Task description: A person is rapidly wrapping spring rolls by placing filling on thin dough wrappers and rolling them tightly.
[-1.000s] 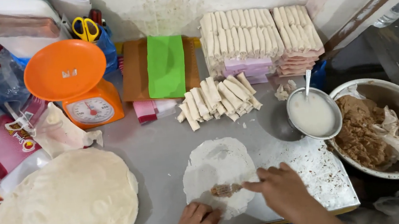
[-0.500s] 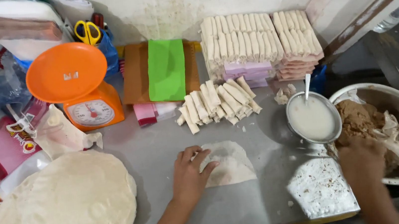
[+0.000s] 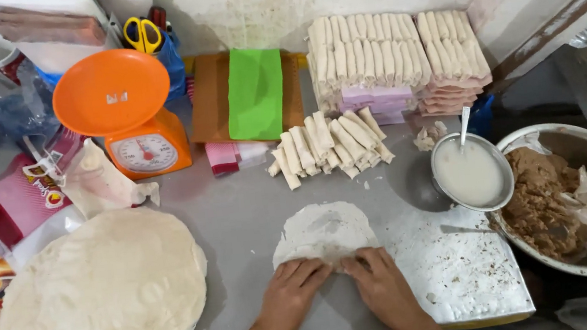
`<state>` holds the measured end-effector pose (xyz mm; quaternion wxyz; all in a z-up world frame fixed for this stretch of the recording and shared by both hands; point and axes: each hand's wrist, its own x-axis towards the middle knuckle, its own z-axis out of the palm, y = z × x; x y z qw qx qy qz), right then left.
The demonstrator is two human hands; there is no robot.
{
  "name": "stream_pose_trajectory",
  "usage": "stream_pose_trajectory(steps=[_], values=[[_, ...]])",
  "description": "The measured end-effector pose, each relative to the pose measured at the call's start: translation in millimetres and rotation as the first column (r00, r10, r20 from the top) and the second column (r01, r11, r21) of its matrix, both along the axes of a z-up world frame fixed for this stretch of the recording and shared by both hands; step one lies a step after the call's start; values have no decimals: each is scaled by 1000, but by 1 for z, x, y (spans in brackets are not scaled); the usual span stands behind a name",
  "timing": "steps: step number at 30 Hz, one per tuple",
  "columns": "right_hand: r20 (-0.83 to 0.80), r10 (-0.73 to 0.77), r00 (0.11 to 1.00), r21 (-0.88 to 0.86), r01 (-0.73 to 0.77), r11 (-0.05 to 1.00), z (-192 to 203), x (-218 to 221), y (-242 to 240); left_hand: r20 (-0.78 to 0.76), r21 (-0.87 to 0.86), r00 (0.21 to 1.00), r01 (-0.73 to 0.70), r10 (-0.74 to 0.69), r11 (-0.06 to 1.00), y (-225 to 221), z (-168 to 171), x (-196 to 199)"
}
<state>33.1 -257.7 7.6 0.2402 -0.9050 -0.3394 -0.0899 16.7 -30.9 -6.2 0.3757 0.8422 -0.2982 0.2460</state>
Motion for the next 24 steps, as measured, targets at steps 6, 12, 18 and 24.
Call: stream_pose_trajectory(steps=[6,12,18,24], values=[[42,-107,993,1,107,994,-36,-4,-23,-3,363,956,-273,294,891,-3,-15,0],[161,-57,985,-553,138,822,-43,-19,-3,-75,460,915,-320,396,828,5,-30,-35],[-85,-237,968,-588,143,796,3,29,-17,134,665,956,-282,262,691,17,-6,4],[55,-15,998,-299,31,954,1,-16,26,149,626,965,-260,215,735,24,-14,-4]])
